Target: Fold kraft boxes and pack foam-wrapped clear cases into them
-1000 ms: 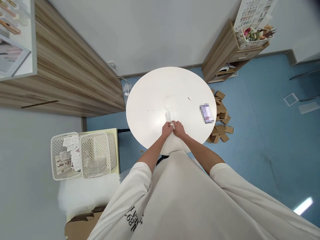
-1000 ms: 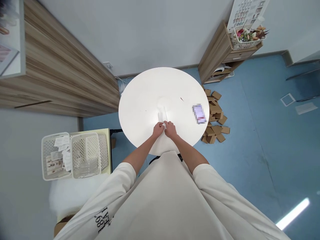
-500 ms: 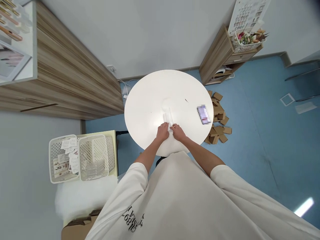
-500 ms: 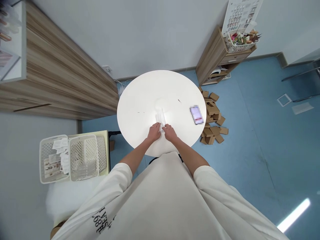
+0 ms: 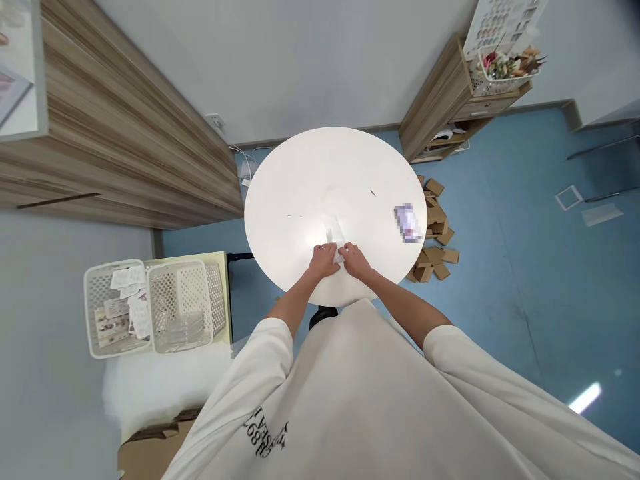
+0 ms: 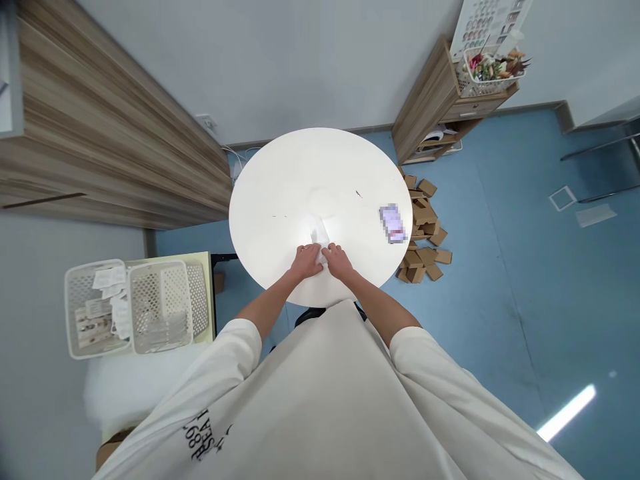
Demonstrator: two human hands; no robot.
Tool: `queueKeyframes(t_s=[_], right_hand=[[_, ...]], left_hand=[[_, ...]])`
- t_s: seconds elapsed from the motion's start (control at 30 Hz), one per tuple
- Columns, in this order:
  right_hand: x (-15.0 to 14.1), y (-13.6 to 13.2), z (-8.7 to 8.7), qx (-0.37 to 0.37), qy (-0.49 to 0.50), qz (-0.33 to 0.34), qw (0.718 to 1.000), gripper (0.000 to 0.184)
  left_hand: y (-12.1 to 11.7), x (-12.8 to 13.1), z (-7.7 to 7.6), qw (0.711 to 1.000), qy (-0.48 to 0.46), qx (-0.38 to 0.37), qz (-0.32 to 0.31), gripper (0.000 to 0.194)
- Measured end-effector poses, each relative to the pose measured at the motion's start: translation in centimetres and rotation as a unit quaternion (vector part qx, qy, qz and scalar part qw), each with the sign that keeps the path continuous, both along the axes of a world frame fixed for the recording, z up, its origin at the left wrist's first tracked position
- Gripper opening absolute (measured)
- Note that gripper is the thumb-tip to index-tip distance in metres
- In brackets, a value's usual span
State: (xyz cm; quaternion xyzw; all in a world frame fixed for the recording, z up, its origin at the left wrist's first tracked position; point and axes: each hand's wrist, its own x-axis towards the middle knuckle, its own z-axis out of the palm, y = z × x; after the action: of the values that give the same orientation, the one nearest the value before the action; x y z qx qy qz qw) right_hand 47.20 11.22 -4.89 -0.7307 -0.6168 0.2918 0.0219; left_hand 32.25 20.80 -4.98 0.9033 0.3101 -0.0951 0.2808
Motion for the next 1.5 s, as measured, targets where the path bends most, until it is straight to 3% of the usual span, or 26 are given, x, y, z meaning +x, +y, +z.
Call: queueKeyframes(t_s=[0.13,0.27,0.47,0.63,0.7,0.83,1.0,1.13,1.27,1.5], right_hand=[[-0.1,-0.9,1.2,-0.002,0.003,0.052,0.999,0.034],[0.1,-0.6,2.1,-0.035,0.027,0.064,0.997,0.027],[0.9,2.8,2.7,-0.057,0.037,0.041,0.997,0.027],[0.8,5.4,2.5,-0.086,0.007,0.011,0.996,0.027],[0.7,6.2,2.1,-0.096,0.005,-0.004,0.995,0.027],[0.5,7.2,0.9,-0.088,0.014,-0.044,0.995,0.027],[0.2,6.7,0.0,-0.047,0.035,-0.109,0.992,0.029],[-0.8,4.4,-0.2,-0.014,0.026,-0.148,0.989,0.030],[-2.2,2.4,-0.2,-0.013,0.049,-0.174,0.983,0.043],[-4.6,4.4,-0.4,-0.033,0.082,-0.160,0.983,0.053]], left_hand=[[-1.9,-1.6,0.8,0.998,0.001,-0.051,0.024,0.047],[-2.3,-2.1,1.0,0.989,-0.008,-0.113,0.092,0.039],[-0.4,-1.3,0.9,0.957,-0.050,-0.200,0.202,0.032],[-1.5,-1.3,0.3,0.926,-0.105,-0.170,0.320,0.040],[-2.5,-1.5,0.2,0.939,-0.108,-0.124,0.303,0.049],[-3.8,-2.2,0.1,0.980,-0.085,-0.031,0.175,0.062],[-4.0,-3.0,-0.3,0.998,-0.042,0.007,0.041,0.071],[-3.9,-3.3,-0.7,0.999,-0.025,0.012,0.020,0.082],[-3.7,-3.6,-0.6,1.000,-0.025,0.003,0.007,0.088],[-2.2,-5.7,-0.2,0.999,-0.018,0.020,0.041,0.083]])
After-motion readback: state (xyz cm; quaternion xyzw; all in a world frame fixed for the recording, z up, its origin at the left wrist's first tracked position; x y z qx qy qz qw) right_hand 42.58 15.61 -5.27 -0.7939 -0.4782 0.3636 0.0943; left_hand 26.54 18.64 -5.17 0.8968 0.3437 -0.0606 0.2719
